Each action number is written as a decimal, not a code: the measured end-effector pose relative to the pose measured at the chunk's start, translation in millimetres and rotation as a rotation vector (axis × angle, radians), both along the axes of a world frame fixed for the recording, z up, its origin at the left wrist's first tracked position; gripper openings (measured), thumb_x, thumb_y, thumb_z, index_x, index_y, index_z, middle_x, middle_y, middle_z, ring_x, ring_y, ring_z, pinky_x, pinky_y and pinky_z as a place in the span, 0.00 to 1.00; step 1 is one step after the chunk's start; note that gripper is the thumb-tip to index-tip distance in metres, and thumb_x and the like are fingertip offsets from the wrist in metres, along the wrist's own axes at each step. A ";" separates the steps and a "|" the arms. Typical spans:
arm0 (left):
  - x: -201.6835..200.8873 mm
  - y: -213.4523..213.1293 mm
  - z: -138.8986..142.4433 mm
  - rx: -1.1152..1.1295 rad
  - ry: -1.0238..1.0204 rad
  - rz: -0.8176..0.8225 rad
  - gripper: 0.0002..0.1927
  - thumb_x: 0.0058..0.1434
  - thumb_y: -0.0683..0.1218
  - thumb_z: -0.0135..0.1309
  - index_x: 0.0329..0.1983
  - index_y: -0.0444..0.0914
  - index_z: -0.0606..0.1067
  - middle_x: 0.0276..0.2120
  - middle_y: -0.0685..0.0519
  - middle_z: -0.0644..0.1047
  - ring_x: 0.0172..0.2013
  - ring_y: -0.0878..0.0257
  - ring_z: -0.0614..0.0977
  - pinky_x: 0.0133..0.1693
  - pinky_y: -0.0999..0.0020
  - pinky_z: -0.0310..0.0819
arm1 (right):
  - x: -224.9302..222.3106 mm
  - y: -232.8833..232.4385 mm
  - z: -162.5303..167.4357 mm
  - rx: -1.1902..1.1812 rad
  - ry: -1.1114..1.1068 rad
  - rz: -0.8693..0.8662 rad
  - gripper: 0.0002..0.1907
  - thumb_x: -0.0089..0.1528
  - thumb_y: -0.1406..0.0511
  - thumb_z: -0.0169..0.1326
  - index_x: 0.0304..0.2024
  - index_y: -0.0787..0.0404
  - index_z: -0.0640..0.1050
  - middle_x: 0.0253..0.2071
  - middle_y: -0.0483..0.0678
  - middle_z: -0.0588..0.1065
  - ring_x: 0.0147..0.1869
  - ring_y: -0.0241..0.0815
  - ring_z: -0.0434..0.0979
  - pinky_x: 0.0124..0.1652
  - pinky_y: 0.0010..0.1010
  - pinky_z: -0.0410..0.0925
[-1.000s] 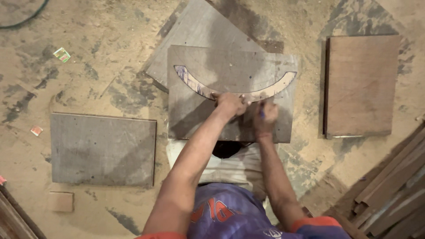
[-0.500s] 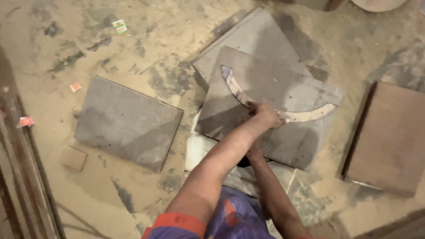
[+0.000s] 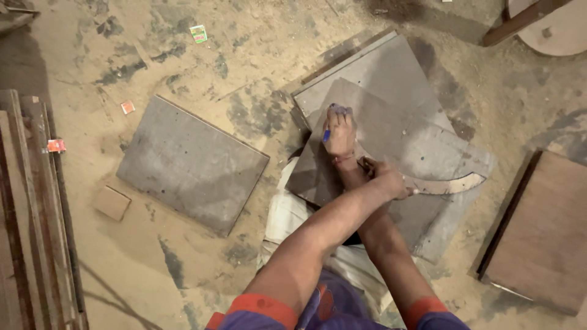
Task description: The person uses a curved wooden template and a blue pen to trace a curved outline onto several flat wooden boards. They repeatedly reposition the template and trace its edge on each board, then stack the marked boards together.
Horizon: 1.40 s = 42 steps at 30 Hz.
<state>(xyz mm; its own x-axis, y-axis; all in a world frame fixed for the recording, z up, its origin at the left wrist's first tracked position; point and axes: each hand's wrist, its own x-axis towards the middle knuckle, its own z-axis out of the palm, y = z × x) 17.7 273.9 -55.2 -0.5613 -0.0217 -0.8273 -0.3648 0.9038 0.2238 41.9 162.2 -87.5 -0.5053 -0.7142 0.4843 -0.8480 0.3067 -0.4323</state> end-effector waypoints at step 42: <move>-20.8 -0.6 -15.8 -0.086 -0.122 -0.229 0.49 0.64 0.80 0.24 0.75 0.47 0.63 0.69 0.33 0.65 0.69 0.24 0.61 0.69 0.29 0.28 | 60.1 121.9 -31.6 -0.013 -0.369 -0.165 0.12 0.63 0.65 0.58 0.48 0.62 0.78 0.44 0.59 0.77 0.47 0.62 0.77 0.44 0.47 0.69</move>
